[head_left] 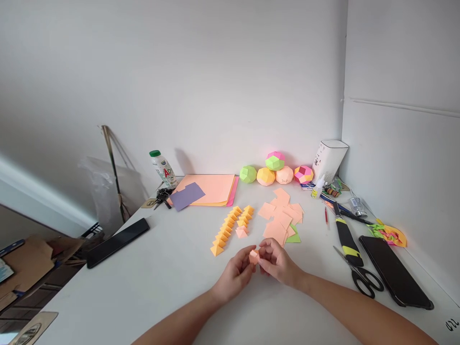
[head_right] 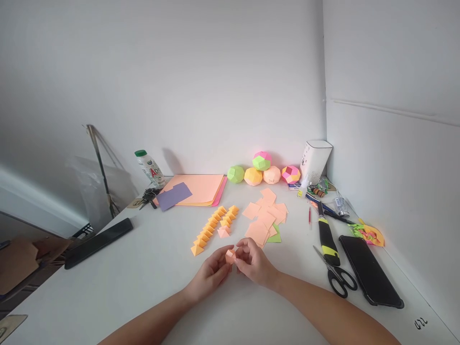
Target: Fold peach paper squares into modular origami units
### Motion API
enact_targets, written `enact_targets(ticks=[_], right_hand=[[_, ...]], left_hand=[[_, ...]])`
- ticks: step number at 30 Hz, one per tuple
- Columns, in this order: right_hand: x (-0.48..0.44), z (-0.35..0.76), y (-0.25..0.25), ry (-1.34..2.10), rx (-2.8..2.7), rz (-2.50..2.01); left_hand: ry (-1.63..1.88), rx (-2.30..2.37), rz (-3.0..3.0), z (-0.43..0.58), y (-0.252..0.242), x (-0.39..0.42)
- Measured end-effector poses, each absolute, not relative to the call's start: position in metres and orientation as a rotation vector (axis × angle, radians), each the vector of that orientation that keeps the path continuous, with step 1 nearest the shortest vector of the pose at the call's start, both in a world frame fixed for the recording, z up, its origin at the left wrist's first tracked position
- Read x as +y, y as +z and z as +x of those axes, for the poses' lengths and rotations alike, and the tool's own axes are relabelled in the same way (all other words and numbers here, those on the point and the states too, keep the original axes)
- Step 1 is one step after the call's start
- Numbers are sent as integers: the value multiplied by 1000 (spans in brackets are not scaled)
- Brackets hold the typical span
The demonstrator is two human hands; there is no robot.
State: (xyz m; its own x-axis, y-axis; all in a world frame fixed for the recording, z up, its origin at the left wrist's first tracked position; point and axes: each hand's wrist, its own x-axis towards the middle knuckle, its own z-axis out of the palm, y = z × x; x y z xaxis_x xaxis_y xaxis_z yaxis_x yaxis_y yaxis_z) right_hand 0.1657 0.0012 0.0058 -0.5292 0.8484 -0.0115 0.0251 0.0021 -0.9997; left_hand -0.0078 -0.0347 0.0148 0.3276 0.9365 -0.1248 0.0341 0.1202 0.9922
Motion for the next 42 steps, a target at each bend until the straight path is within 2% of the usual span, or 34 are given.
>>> enact_targets(ticks=[12,32,35,39,42], right_hand=[[0,161,8,1256,-1961,-1000],[2,163,9,1221,-1992,-958],[3,164,13,1316,-1933,-979],[4,168,17,1630,-1738,-899],[4,169,15,1658,-1703,-883]], left_hand=[[956,1012,1631,-10,-5,-34],[881,1066,1523,-10,6,-35],[868,1092,1444,-12,8,-35],[846,1104,1373,-14,12,-34],[829,1114,1417,-13,12,-34]])
